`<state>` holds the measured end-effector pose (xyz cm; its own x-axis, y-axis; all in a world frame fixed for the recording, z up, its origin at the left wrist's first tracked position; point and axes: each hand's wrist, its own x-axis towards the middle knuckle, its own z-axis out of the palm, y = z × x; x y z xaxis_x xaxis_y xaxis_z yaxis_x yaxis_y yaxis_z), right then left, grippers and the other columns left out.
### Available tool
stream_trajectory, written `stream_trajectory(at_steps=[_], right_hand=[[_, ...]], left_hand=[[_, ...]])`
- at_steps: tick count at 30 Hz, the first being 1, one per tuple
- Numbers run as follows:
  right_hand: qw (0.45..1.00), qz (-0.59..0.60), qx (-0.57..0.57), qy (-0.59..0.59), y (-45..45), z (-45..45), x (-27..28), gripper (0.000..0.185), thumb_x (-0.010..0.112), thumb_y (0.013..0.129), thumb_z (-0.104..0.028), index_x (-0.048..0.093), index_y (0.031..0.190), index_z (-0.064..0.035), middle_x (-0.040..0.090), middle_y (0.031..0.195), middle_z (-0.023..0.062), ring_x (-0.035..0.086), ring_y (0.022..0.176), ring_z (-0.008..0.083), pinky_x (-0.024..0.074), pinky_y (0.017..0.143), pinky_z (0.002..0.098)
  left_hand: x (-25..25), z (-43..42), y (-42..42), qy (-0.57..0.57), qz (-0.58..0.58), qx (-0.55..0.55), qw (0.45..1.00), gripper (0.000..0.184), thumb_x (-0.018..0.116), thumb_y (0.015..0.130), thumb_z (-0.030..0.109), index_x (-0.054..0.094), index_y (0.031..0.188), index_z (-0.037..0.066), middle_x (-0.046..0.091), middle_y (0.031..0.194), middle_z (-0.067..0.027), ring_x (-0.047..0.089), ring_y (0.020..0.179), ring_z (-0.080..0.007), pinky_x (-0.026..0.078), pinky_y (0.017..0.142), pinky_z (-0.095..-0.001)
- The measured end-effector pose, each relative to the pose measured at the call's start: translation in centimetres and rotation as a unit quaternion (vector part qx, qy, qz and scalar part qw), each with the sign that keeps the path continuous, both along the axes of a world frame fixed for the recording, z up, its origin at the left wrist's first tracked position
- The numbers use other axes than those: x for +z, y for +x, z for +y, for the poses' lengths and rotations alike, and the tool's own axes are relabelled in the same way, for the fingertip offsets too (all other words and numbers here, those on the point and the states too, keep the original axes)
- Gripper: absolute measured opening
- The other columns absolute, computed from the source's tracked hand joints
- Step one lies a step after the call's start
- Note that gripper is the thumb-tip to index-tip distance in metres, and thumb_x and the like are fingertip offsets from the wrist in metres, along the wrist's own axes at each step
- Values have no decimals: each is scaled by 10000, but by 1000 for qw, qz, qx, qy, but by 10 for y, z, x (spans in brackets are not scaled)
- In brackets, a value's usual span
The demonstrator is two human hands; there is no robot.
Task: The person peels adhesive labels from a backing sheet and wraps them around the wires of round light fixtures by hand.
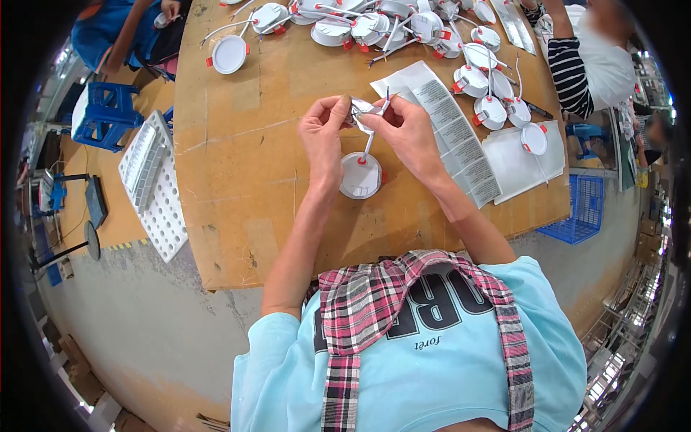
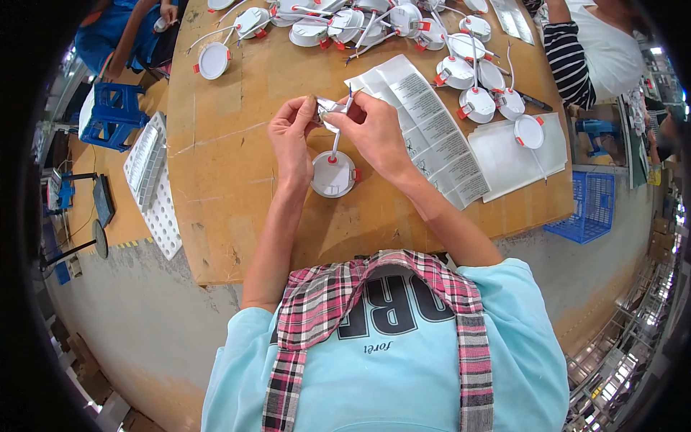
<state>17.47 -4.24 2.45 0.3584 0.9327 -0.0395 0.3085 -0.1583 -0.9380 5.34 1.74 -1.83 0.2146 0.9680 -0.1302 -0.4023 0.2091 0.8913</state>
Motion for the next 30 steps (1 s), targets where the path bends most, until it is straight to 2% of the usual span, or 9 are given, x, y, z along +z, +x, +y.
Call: stream_trajectory(at_steps=[5, 8, 11, 14, 17, 20, 23, 26, 30], right_hand=[[995, 74, -32, 61, -4, 3, -12, 249, 676, 879, -200, 621, 822, 36, 614, 666, 52, 538, 612, 83, 423, 549, 259], [987, 131, -44, 78, -6, 6, -13, 262, 633, 915, -198, 606, 785, 28, 592, 643, 40, 523, 604, 75, 420, 552, 252], [987, 137, -43, 77, -4, 7, -17, 280, 612, 933, -200, 600, 764, 24, 580, 638, 31, 513, 596, 70, 418, 547, 252], [983, 160, -55, 78, -10, 9, -13, 295, 615, 933, -209, 593, 755, 24, 576, 633, 29, 511, 593, 71, 427, 545, 255], [985, 151, -49, 63, -10, 13, -17, 284, 627, 923, -213, 614, 778, 31, 594, 646, 37, 532, 600, 75, 448, 553, 255], [993, 102, -36, 47, -7, 14, -18, 247, 646, 905, -200, 647, 823, 33, 627, 673, 49, 559, 614, 78, 458, 559, 250], [996, 60, -32, 57, -5, 14, -19, 216, 662, 889, -182, 669, 865, 33, 654, 700, 55, 573, 621, 76, 451, 554, 247], [993, 106, -26, 53, -6, 13, -19, 208, 668, 884, -171, 670, 864, 36, 660, 703, 54, 577, 628, 74, 448, 561, 243], [988, 145, -14, 40, -5, 17, -19, 216, 673, 887, -182, 671, 890, 34, 664, 742, 46, 585, 665, 71, 463, 601, 236]], left_hand=[[5, -1, -1, -23, -74, -19, 997, 139, 643, 922, 144, 671, 872, 18, 654, 759, -14, 572, 676, -66, 477, 650, -236], [20, -5, 4, -61, -40, -21, 997, 139, 654, 916, 152, 674, 871, 22, 656, 769, -6, 577, 690, -60, 473, 656, -234], [2, 0, -3, 6, 6, -76, 997, 156, 659, 916, 170, 679, 878, 20, 660, 777, -1, 578, 703, -54, 465, 658, -230], [1, 3, -6, 38, 40, -53, 997, 158, 670, 909, 170, 686, 877, 16, 664, 776, -1, 573, 707, -48, 452, 650, -224], [-8, 7, -8, -3, 8, -39, 999, 138, 686, 893, 143, 681, 939, 13, 671, 818, -11, 590, 725, -58, 474, 668, -227], [9, 11, -14, -51, -19, -87, 995, 218, 674, 898, 118, 637, 1084, 9, 676, 929, -45, 623, 819, -92, 513, 737, -255], [11, 5, -16, 5, 53, -129, 990, 334, 675, 895, 109, 575, 1190, -12, 678, 983, -81, 641, 873, -124, 529, 774, -280], [3, 4, -21, 45, 59, -132, 989, 381, 675, 894, 104, 544, 1220, -42, 682, 991, -102, 644, 883, -136, 537, 796, -291], [2, 5, -26, 9, 7, -114, 993, 366, 666, 897, 94, 549, 1214, -47, 687, 968, -101, 644, 854, -129, 535, 777, -275]])
